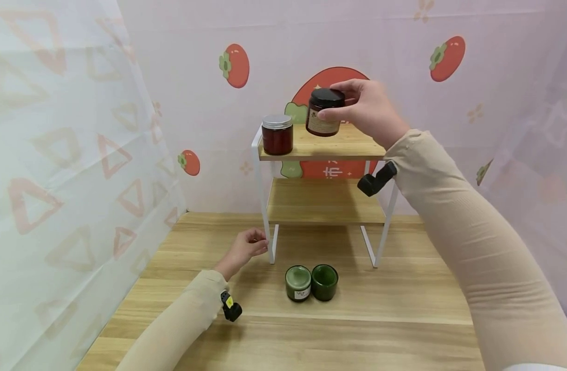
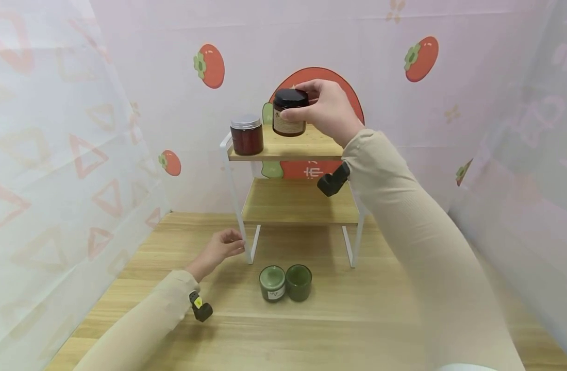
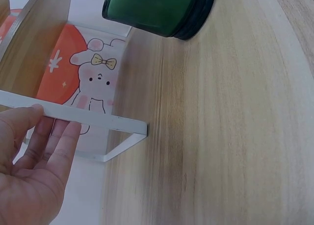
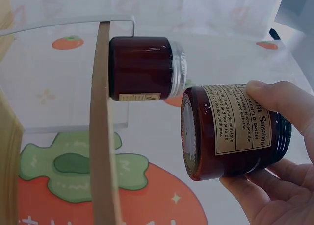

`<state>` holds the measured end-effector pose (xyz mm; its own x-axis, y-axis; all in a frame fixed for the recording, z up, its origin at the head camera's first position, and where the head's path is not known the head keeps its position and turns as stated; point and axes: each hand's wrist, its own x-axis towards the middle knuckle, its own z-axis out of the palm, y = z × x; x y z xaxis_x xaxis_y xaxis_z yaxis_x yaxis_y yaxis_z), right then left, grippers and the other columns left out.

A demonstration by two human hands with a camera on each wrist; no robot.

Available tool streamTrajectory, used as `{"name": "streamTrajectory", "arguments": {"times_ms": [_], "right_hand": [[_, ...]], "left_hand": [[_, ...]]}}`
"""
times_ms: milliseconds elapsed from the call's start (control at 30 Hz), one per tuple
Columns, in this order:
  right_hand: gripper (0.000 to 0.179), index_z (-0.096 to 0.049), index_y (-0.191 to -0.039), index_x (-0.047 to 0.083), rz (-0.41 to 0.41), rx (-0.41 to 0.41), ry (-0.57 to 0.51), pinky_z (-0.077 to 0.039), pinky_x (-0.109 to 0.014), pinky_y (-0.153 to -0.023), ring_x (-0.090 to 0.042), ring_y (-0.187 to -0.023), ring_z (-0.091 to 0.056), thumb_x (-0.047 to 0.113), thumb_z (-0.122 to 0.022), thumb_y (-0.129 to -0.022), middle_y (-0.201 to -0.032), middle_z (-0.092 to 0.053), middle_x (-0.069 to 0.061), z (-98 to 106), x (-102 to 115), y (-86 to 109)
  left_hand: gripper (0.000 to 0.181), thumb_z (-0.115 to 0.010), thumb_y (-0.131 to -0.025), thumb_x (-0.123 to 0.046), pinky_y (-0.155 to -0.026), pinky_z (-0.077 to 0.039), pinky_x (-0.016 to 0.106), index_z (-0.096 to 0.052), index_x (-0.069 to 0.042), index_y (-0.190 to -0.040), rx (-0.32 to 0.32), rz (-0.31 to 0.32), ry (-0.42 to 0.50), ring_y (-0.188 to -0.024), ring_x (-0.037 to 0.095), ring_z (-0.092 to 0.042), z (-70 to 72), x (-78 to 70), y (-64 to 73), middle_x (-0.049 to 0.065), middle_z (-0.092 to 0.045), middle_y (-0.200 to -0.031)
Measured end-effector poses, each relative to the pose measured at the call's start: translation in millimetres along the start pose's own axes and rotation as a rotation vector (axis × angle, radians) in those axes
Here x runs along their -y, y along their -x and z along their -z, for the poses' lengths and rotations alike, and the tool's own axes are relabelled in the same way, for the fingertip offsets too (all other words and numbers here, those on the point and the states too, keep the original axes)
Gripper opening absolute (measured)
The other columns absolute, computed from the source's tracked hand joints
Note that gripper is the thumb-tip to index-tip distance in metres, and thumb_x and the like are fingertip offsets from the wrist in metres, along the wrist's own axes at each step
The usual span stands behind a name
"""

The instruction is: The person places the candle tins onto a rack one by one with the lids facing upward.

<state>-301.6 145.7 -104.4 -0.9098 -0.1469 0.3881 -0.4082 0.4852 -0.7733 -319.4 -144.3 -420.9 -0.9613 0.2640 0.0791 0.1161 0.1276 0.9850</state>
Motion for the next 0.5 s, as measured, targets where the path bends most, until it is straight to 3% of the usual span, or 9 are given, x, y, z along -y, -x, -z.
{"name": "streamTrajectory", "arguments": {"times_ms": [200, 367, 500], "right_hand": [[0.063, -0.055, -0.133, 0.012, -0.011, 0.032, 0.008, -0.045, -0.026, -0.087, -0.016, -0.108, -0.058, 0.026, -0.082, -0.078, -0.123, -0.06, -0.006, -12.0, -7.5, -7.9], [0.065, -0.054, -0.136, 0.012, -0.021, 0.048, 0.072, -0.047, -0.027, -0.088, -0.018, -0.111, -0.057, 0.028, -0.081, -0.079, -0.136, -0.052, -0.007, -19.5, -13.3, -9.9], [0.067, -0.052, -0.137, 0.011, -0.042, 0.056, 0.073, -0.047, -0.028, -0.089, -0.018, -0.11, -0.056, 0.03, -0.081, -0.079, -0.128, -0.057, -0.009, -23.2, -17.4, -11.1]], "left_hand": [[0.014, -0.062, -0.092, 0.001, -0.084, -0.06, 0.028, -0.056, 0.007, -0.102, -0.009, 0.0, 0.006, -0.091, 0.018, -0.06, -0.6, 0.5, -0.8, 0.006, -0.058, -0.093], [0.012, -0.061, -0.092, 0.001, -0.085, -0.06, 0.029, -0.056, 0.006, -0.103, -0.011, 0.002, 0.005, -0.093, 0.022, -0.061, -2.3, 0.9, -2.3, 0.007, -0.058, -0.095], [0.014, -0.061, -0.092, 0.004, -0.086, -0.059, 0.031, -0.056, 0.008, -0.104, -0.012, 0.009, 0.012, -0.097, 0.027, -0.06, -3.7, 2.0, -4.3, 0.007, -0.059, -0.096]]}}
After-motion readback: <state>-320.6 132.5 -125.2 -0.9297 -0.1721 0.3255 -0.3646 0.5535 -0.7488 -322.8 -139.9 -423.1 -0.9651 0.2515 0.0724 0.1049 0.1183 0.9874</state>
